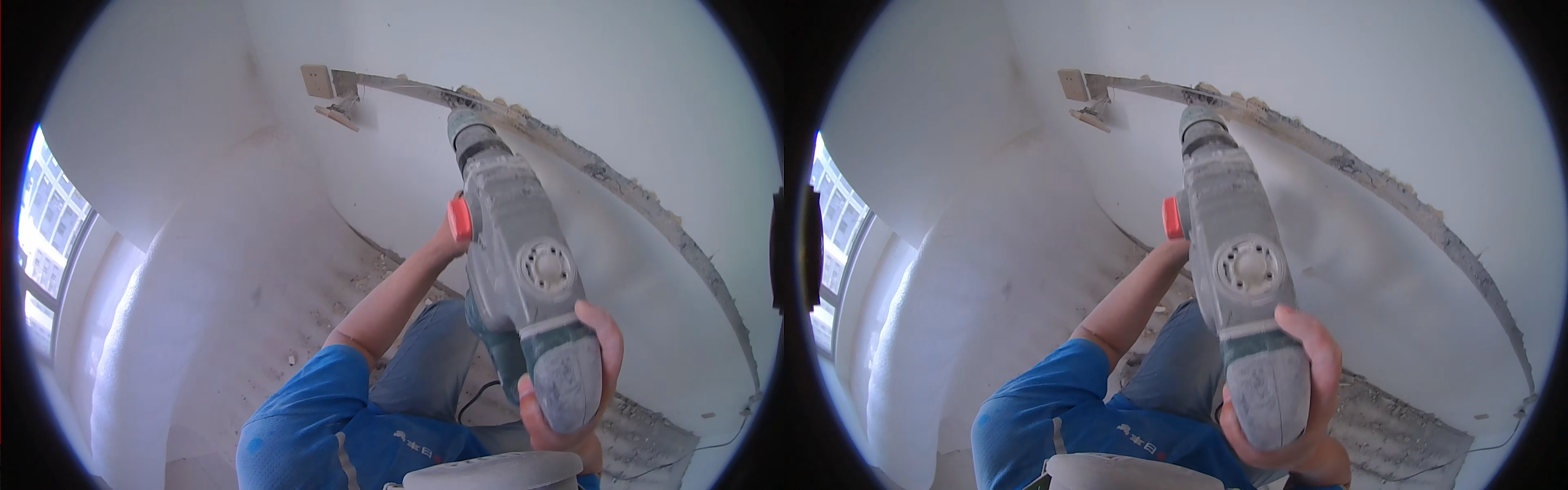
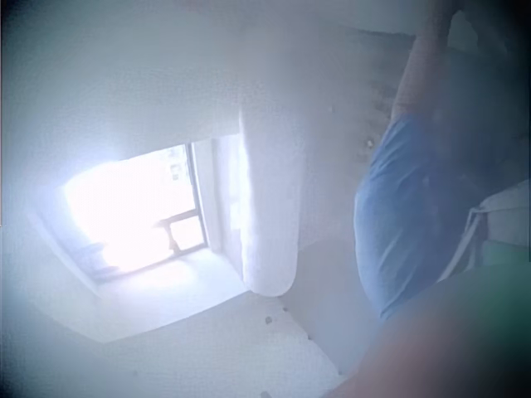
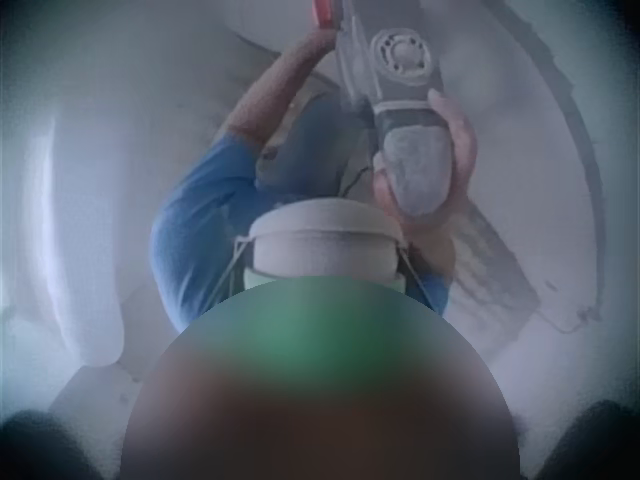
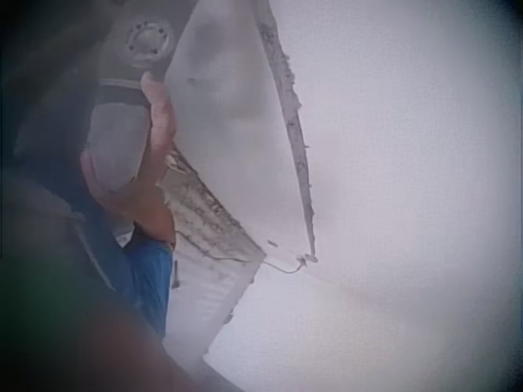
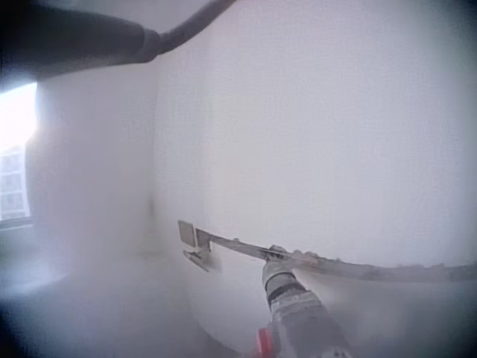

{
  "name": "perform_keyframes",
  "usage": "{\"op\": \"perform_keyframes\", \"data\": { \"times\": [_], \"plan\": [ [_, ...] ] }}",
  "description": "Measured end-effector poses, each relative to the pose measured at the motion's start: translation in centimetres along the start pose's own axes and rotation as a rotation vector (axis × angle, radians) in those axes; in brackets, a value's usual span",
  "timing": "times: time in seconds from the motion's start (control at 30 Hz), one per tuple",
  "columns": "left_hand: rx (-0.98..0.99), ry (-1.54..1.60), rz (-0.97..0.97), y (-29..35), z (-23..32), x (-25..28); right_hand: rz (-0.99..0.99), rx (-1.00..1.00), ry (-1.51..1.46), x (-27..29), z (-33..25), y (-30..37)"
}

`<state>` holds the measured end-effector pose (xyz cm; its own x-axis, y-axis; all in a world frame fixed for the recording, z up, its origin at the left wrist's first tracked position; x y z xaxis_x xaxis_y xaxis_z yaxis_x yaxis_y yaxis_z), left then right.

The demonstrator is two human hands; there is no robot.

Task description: Drilling a channel into a wall using a hammer drill.

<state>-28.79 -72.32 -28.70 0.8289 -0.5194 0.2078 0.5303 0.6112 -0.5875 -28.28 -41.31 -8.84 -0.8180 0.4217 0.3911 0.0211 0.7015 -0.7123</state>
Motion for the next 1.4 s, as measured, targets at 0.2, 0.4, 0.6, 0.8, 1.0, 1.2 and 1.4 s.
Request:
{"op": "perform_keyframes", "data": {
  "times": [0.2,0.4,0.6,0.8,1.0,1.2,1.4],
  "plan": [
    [0.223,0.484,-0.012,-1.0,3.5,0.1,0.082,-0.095,-0.096,-0.5,1.2,2.2],
    [0.200,0.122,-0.030,-0.5,7.0,3.0,0.160,-0.171,-0.047,0.1,3.1,3.1],
    [0.133,0.007,0.174,-0.2,12.5,3.7,0.301,-0.249,-0.123,2.0,4.2,2.3],
    [0.268,-0.135,0.062,-2.4,9.7,2.5,0.420,-0.195,-0.376,3.2,7.2,1.1],
    [0.261,-0.165,0.097,-1.4,10.0,2.6,0.368,-0.195,-0.361,3.1,6.7,0.8],
    [0.319,-0.224,0.054,-2.1,8.8,4.7,0.354,-0.207,-0.413,1.5,6.1,-0.7],
    [0.182,-0.148,0.154,-2.1,7.4,7.5,0.334,-0.204,-0.381,-0.6,5.8,-1.8]
  ]
}}
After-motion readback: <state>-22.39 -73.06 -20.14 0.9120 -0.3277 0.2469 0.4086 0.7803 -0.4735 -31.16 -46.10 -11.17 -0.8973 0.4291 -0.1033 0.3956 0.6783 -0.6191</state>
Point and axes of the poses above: each hand's wrist, its own y-axis away from the middle knuckle, its own x-axis out of the back of the hand, z = x × y, the point moved 8 cm from there along -y, towards the middle knuckle, and after that the axes turned 7 degrees about x, right-handed, at the moved point
